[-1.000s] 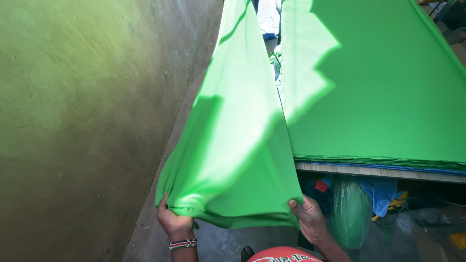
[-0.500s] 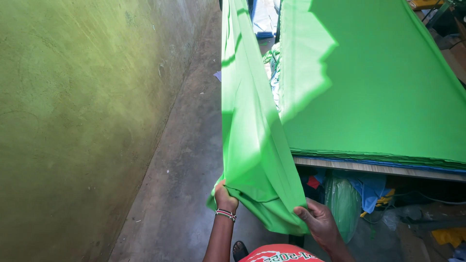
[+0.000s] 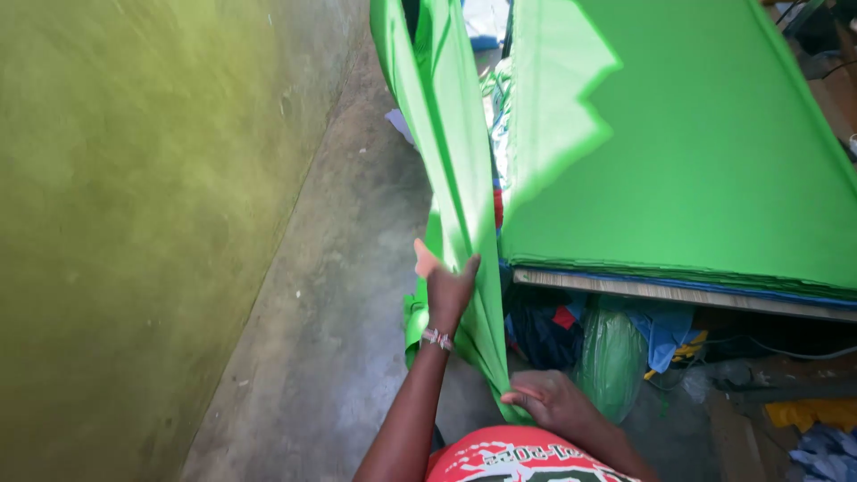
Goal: Aligning and folding large sheets of green fabric on a cutting table in preparation for cutting
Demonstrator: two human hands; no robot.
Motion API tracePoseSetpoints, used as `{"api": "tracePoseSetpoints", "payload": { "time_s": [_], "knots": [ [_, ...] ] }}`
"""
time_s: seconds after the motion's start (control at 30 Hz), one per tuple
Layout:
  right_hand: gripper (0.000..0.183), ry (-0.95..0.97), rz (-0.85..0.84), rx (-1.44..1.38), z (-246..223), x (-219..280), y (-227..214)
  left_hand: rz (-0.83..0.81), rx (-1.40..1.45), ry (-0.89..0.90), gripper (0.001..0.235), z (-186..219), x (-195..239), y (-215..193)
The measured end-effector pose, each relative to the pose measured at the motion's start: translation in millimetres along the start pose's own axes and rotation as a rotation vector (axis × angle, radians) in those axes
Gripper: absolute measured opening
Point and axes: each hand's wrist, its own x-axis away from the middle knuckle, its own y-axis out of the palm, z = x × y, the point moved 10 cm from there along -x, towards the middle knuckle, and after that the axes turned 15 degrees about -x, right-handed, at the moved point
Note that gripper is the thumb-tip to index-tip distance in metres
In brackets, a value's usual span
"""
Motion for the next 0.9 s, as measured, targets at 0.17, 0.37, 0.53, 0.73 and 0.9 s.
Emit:
{"api": "tracePoseSetpoints", "payload": {
  "time_s": [0.17,0.37,0.53,0.73,0.9],
  "knots": [
    [0.046,-0.103,0.089,-0.024,-5.5,-7.0,-19.7,-0.047,-0.107,-0.233,0.037,-79.8,-10.4,29.9],
    [0.038,0.28,0.481,-0.556,108.1,-3.2,-26.4,-0.224,0.873,-0.305,0.027,-116.7,66.3,61.5],
    [0.03,0.245,0.658,-1.056,105.4,-33.4,-30.7,-0.341,1.463,-0.225,0.034,-67.5,64.8,30.5],
    [0.02,-0.004,0.709,-0.715,56.9,-44.0,-112.5,-0.325,1.126,-0.215,0.027,-29.6,67.3,-12.7],
    [0.028,0.123,0.598,-0.53,51.0,-20.4,-107.1,-0.146,0.511,-0.048,0.015,-61.2,57.2,-59.0]
  ]
}}
